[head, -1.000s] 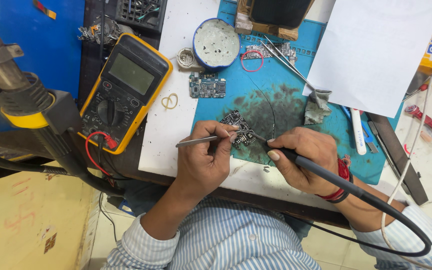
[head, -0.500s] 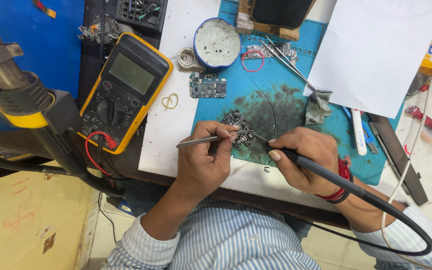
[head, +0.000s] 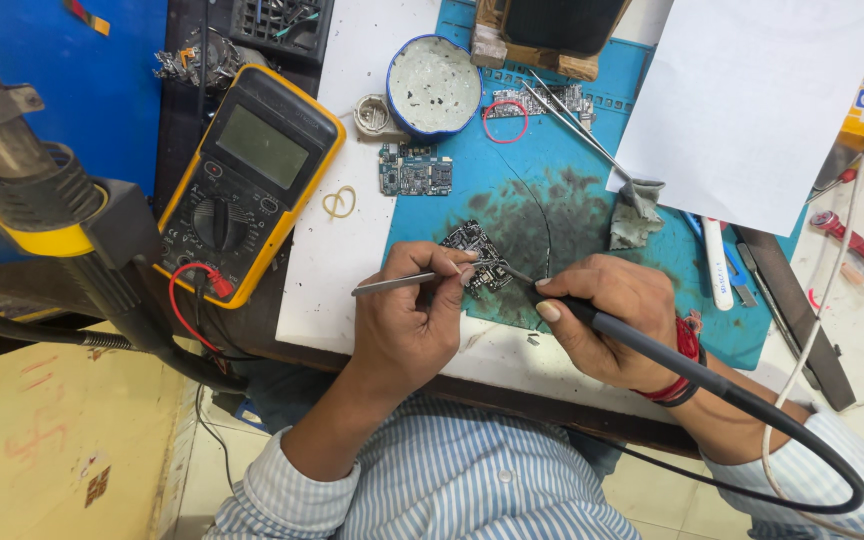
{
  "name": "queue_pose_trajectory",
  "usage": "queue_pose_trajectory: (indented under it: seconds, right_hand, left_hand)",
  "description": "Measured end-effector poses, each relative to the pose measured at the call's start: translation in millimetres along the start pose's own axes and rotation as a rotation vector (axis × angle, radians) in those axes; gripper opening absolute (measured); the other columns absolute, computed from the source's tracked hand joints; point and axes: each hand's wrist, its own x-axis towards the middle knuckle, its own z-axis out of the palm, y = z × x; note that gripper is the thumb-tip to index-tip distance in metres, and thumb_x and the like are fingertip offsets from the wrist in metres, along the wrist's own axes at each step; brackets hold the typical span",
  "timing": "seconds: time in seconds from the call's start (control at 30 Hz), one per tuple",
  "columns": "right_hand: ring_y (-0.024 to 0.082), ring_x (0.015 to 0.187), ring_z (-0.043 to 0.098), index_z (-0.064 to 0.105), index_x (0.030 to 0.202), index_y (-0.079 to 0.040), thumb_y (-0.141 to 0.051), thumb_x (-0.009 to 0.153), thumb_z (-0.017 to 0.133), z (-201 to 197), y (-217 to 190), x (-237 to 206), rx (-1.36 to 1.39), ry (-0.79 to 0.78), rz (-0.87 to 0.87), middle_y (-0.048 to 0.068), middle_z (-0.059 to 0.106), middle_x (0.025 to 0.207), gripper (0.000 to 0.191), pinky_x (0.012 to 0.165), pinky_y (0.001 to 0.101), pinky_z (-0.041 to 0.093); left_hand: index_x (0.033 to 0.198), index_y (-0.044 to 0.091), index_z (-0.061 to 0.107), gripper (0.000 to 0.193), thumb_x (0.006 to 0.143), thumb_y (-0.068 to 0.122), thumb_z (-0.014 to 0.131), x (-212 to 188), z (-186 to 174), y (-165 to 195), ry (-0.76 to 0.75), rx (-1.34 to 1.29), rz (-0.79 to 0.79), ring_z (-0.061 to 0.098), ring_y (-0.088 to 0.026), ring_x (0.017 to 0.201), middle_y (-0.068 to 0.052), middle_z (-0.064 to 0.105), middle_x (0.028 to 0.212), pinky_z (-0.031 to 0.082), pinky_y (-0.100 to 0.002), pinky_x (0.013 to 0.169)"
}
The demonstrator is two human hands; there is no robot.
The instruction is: The person uses a soldering iron and tweezers to apply solder to multiple points on a small circuit board. The hands hold the board steady while the iron melts solder onto specific pads. The task continues across the clip without visible completion.
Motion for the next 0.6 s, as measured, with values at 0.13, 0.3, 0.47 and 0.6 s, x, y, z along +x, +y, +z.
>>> queue_pose_trajectory:
  seconds: [0.13,0.3,0.47,0.6]
  right_hand:
    - [0.021,0.065,0.068,0.064,0.097,-0.004,-0.008,0.09,0.074,0.1,-0.2,-0.6,0.0,0.026,0.003,0.01,0.069,0.079,0.013,0.057,0.0302,0.05]
    - [0.021,0.066,0.068,0.065,0.098,-0.003,-0.009,0.09,0.075,-0.1,-0.6,-0.8,-0.009,0.015,0.013,0.011,0.069,0.081,0.014,0.058,0.0301,0.051]
    - [0.02,0.065,0.068,0.065,0.098,-0.003,-0.009,0.09,0.075,0.4,-0.9,-0.7,0.002,0.017,0.024,0.01,0.069,0.08,0.014,0.056,0.0299,0.05]
    - [0.02,0.065,0.068,0.065,0.098,-0.003,-0.01,0.09,0.076,0.5,-0.8,-0.4,-0.003,0.019,0.021,0.01,0.069,0.08,0.015,0.056,0.0301,0.05]
  left_hand:
    - [0.104,0.002,0.054,0.013,0.102,0.004,0.067,0.1,0.0,0.2,0.0,0.012,0.003,0.072,-0.008,0.079,-0.013,0.077,0.103,0.058,-0.02,0.065]
    - [0.104,0.002,0.055,0.013,0.102,0.004,0.068,0.0,0.5,0.5,0.003,0.006,0.006,0.074,-0.01,0.083,-0.014,0.077,0.104,0.06,-0.021,0.067]
    - [0.104,0.002,0.055,0.013,0.102,0.004,0.068,-0.5,0.4,0.1,0.002,0.012,-0.011,0.075,-0.01,0.083,-0.014,0.077,0.104,0.061,-0.022,0.067]
    - [0.104,0.002,0.055,0.014,0.101,0.004,0.068,-0.6,0.6,-0.6,0.005,0.011,-0.005,0.075,-0.01,0.084,-0.014,0.077,0.104,0.061,-0.022,0.068]
